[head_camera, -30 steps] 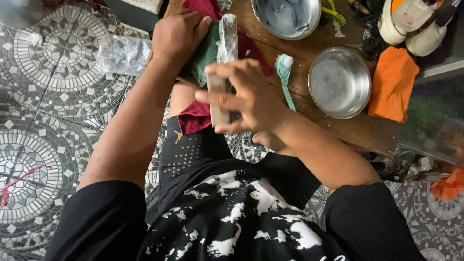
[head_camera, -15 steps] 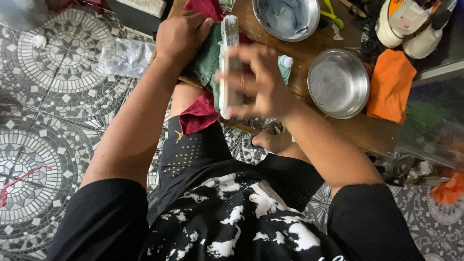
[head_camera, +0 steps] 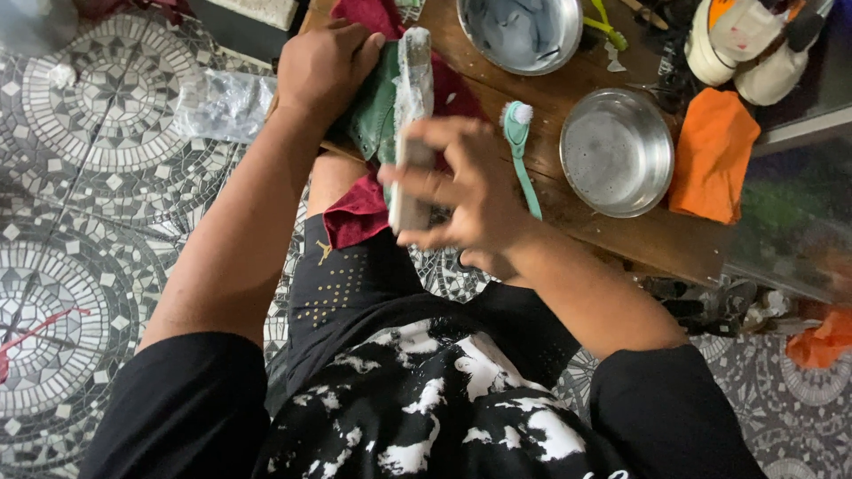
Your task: The person cleans a green shoe by scrubbing it with a brush and a cleaning solution, then wiping it with a red cloth. They repeatedly dip the brush into a bowl of water and scrub different parts of the shoe, including the sole.
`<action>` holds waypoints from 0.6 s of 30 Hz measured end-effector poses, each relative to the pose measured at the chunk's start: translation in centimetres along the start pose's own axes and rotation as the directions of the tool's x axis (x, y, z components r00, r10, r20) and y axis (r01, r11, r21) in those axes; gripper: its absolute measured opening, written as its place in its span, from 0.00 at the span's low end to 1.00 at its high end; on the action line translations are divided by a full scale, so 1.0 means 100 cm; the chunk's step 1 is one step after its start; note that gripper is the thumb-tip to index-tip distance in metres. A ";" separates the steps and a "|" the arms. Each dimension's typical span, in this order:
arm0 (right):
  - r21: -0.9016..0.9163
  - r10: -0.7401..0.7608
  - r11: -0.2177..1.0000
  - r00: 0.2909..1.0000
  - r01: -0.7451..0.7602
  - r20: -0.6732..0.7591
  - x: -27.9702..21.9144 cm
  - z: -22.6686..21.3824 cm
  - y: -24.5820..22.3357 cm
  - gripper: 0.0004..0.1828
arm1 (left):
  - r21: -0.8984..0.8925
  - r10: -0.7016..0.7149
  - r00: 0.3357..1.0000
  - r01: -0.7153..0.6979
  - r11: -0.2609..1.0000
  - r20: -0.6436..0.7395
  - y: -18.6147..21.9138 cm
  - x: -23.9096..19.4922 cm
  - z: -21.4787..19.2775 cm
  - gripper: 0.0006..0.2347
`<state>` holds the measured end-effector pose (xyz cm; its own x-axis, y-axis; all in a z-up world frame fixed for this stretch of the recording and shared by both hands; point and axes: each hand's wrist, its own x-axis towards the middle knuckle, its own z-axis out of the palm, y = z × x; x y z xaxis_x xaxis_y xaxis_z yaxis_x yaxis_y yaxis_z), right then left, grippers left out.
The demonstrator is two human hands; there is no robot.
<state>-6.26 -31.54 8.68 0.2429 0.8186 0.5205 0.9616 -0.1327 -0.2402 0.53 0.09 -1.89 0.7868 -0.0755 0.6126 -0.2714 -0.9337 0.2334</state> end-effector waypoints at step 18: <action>0.173 0.101 0.981 0.993 -0.088 -0.067 0.057 0.008 0.107 0.37 | -0.027 -0.050 0.998 0.051 0.998 0.044 0.004 0.004 -0.005 0.21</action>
<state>5.29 -27.81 8.43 0.3468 0.7620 0.5469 0.8999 -0.1059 -0.4230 0.47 -0.19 -1.12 0.8229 -0.0442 0.5664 -0.2457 -0.9266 0.2846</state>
